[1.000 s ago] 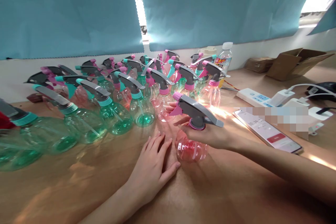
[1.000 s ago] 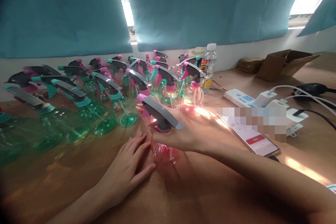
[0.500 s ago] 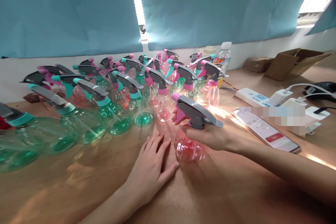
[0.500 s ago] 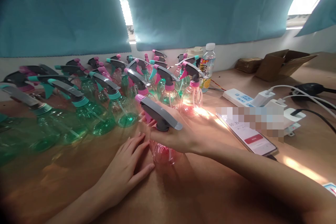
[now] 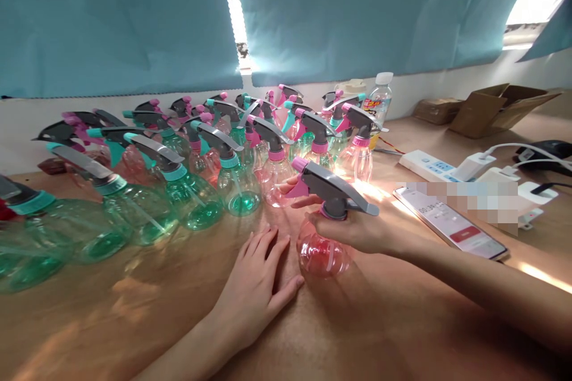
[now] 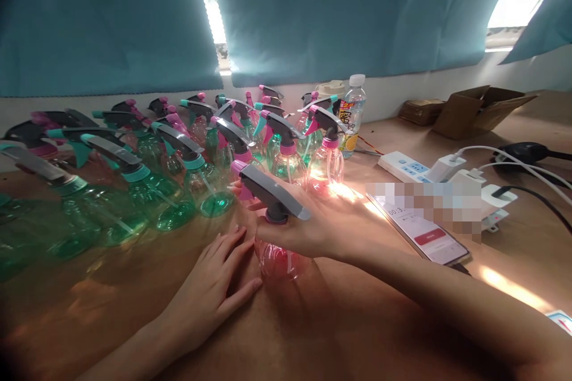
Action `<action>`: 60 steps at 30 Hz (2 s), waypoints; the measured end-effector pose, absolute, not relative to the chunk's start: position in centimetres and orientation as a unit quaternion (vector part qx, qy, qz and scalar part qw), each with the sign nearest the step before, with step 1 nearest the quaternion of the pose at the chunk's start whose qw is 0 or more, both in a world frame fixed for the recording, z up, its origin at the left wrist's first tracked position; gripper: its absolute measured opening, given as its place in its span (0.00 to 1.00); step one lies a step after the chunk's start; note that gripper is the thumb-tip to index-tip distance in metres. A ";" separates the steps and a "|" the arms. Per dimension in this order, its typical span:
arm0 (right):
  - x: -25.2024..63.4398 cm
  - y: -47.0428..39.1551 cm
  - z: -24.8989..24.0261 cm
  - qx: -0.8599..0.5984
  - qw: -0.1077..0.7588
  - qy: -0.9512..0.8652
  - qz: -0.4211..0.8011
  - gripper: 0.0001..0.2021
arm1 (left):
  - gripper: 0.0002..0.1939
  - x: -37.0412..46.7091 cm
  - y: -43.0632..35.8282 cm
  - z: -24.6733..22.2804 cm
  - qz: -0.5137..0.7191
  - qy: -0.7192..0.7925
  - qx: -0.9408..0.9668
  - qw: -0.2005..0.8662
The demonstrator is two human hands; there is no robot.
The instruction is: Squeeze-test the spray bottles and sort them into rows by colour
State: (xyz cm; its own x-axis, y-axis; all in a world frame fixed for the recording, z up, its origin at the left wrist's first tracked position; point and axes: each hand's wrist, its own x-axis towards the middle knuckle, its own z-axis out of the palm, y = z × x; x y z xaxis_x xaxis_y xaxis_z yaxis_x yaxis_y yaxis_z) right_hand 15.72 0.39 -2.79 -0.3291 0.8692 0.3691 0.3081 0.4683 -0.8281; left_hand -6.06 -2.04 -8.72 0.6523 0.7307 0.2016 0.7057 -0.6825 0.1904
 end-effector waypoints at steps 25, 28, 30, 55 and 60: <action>15.3 0.0 -2.7 -0.382 0.458 -0.729 0.336 0.24 | 0.25 -6.2 -2.0 -8.9 0.153 0.394 0.905 0.050; 15.5 0.1 -3.0 -0.391 0.450 -0.736 0.321 0.24 | 0.25 -6.2 -2.0 -9.1 0.158 0.392 0.905 0.048; 15.6 0.1 -3.2 -0.389 0.449 -0.735 0.326 0.24 | 0.25 -6.1 -2.0 -9.1 0.154 0.393 0.905 0.045; 15.4 0.1 -2.8 -0.432 0.420 -0.726 0.331 0.16 | 0.26 -6.2 -2.0 -8.9 0.138 0.398 0.906 0.042; 16.1 0.3 -3.6 -0.466 0.396 -0.736 0.290 0.12 | 0.26 -6.2 -2.0 -9.1 0.147 0.395 0.906 0.038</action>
